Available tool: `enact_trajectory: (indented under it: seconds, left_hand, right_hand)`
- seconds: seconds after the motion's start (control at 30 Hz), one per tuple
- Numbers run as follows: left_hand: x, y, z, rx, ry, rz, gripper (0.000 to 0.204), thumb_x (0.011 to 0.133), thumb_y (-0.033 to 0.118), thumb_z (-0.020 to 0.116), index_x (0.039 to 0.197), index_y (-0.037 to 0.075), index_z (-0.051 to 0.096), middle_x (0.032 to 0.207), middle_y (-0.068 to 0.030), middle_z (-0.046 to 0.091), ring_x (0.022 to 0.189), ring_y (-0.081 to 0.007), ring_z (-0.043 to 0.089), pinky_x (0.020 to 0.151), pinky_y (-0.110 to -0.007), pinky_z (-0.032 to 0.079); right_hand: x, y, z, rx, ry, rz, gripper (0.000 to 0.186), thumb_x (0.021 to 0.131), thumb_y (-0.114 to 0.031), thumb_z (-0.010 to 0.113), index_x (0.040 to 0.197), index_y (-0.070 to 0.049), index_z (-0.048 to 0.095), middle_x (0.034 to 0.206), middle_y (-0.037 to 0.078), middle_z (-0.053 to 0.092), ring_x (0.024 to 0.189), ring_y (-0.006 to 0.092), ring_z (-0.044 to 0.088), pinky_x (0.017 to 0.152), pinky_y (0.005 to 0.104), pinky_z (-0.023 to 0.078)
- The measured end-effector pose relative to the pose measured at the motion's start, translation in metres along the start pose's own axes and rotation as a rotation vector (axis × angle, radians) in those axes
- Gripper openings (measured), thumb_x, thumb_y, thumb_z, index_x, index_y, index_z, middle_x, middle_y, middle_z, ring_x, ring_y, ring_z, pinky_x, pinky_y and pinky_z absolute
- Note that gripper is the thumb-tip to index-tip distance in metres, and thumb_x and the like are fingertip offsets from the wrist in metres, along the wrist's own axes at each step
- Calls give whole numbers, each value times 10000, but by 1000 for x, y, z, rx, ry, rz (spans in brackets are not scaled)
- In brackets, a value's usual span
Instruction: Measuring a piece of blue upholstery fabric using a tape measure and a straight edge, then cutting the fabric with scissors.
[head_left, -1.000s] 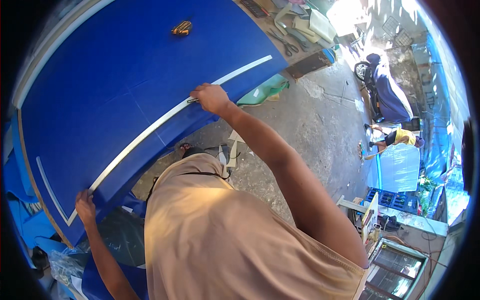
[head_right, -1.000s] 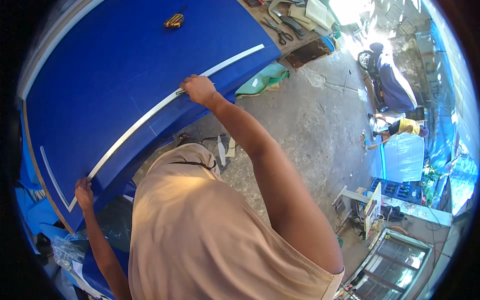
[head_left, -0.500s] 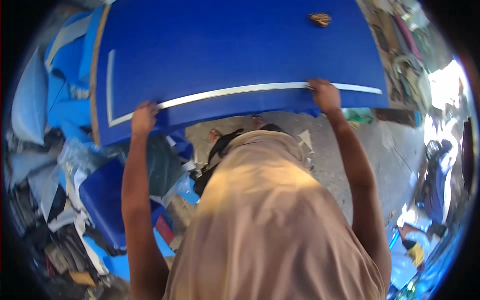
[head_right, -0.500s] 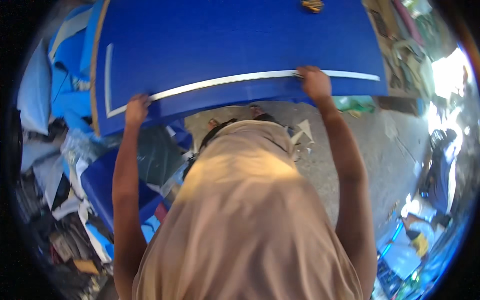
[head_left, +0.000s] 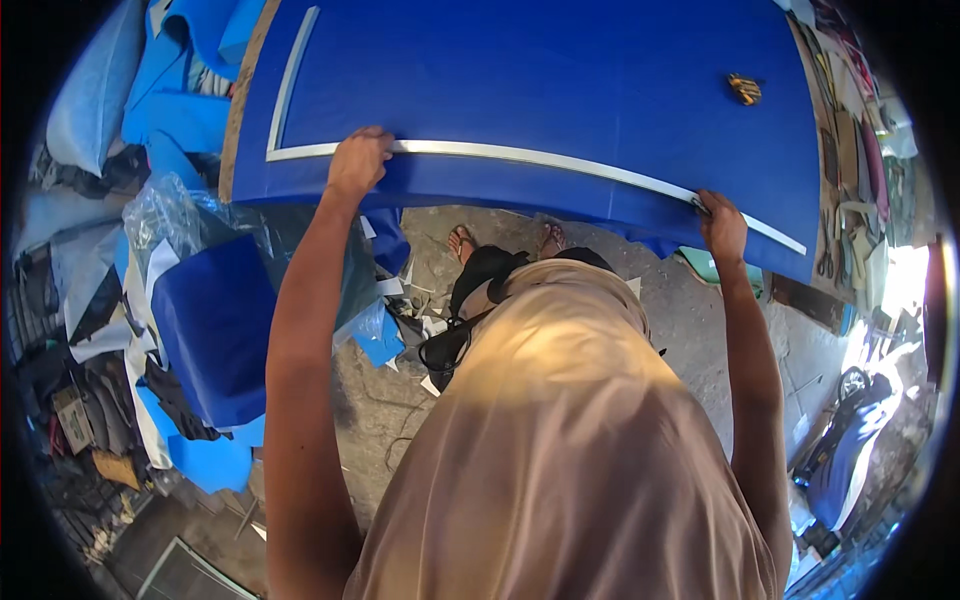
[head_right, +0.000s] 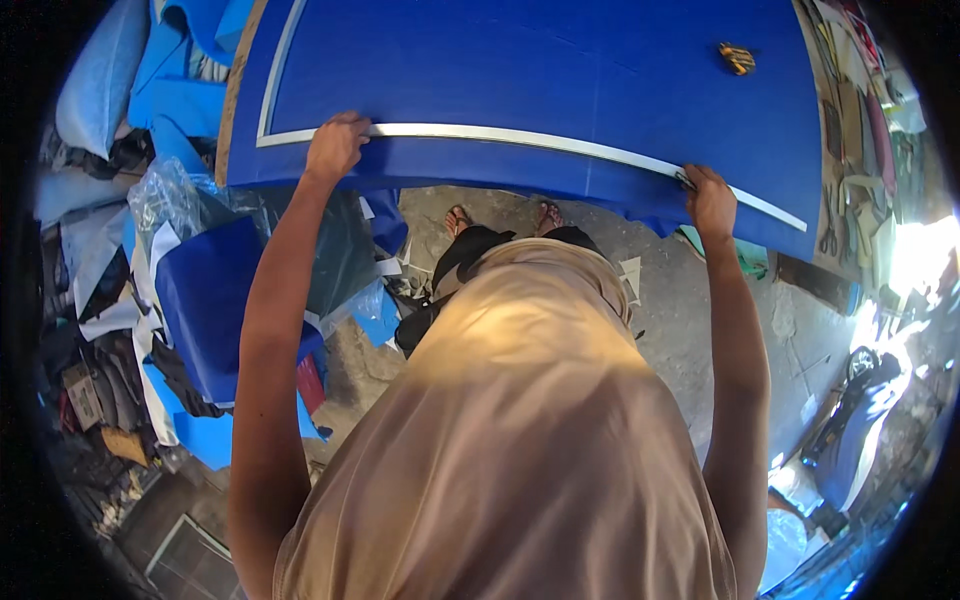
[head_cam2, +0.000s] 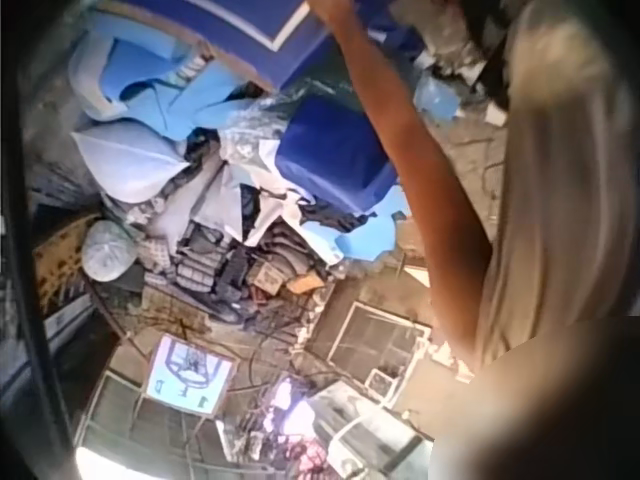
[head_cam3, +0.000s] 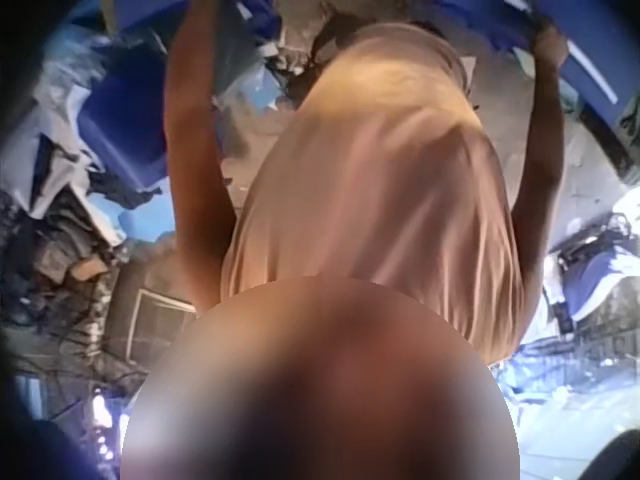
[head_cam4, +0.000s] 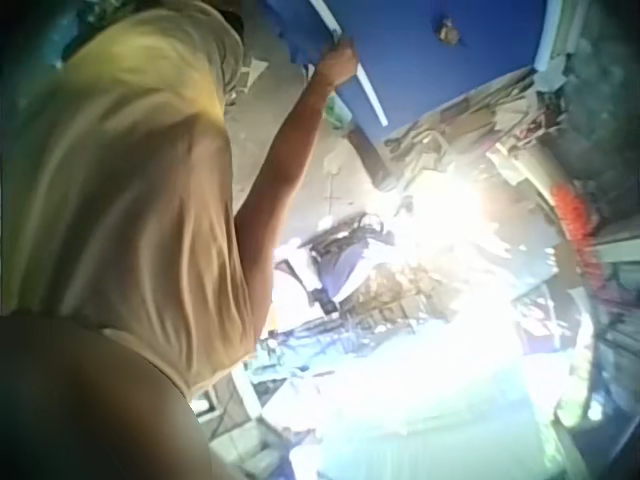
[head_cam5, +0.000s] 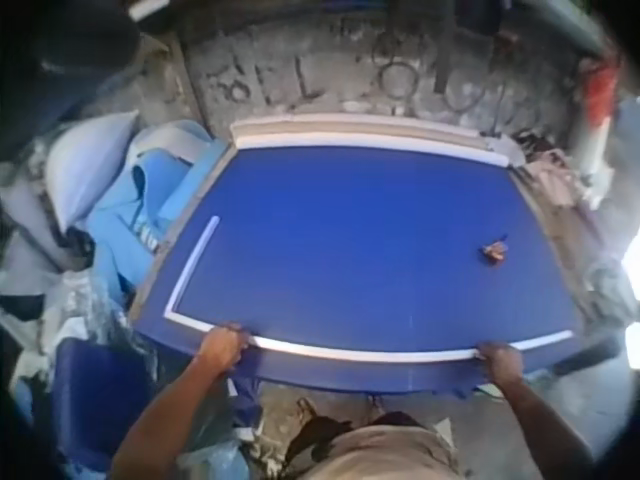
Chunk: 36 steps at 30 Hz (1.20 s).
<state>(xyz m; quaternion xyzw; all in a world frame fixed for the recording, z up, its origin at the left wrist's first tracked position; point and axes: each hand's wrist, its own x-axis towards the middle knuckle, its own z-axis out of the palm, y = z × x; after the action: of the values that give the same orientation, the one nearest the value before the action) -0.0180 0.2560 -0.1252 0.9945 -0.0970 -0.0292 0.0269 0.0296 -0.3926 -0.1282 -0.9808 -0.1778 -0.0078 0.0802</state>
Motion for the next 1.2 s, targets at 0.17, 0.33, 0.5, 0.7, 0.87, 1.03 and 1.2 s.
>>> enact_trajectory:
  seconds: [0.17,0.33,0.5,0.7,0.87,1.03,1.2]
  left_hand:
    - [-2,3,1,40,23,-1,190,837,56,643,1011,88,710,1008,-76,665,939,-329,656,817,-428,528]
    - [-6,2,5,84,119,43,202,842,49,626,1022,73,715,1027,-82,667,964,-316,657,836,-415,538]
    - [-5,1,8,80,96,30,216,877,66,579,1042,56,718,1074,-94,672,990,-295,659,864,-399,544]
    - [-9,9,14,111,182,-16,188,902,113,575,1005,34,711,1022,-121,645,942,-305,628,916,-462,521]
    - [-12,16,22,9,323,-92,223,893,111,576,1002,-9,730,1002,-168,645,930,-335,608,953,-581,513]
    - [-10,14,25,21,325,-121,179,911,120,583,958,11,718,993,-137,628,915,-307,615,947,-509,512]
    - [-9,14,22,-69,299,-121,206,879,98,600,963,-22,745,1005,-182,642,943,-347,604,989,-635,483]
  right_hand:
    - [4,-6,-6,-82,-122,69,499,793,-2,660,1269,-151,679,1130,76,727,939,379,676,781,446,526]
    - [4,-10,-2,-161,-120,82,455,821,-30,665,1256,-162,683,1113,71,734,917,371,686,761,450,526]
    - [8,-11,-1,-270,-180,140,341,888,-174,704,1229,-187,698,1113,80,748,906,379,707,751,466,544]
    - [30,-48,-36,-317,-229,118,454,877,-283,758,1311,-161,700,1223,72,745,992,356,727,827,426,563]
    - [68,-151,-67,-98,91,202,404,922,-305,751,1284,-129,719,1172,84,762,976,311,739,833,376,561]
    - [140,-287,-75,185,143,150,301,1042,-286,633,1224,-74,745,1086,89,783,869,171,724,736,267,536]
    - [194,-435,-60,726,198,-243,503,1120,-422,425,1202,-41,743,1099,114,769,859,175,705,749,264,532]
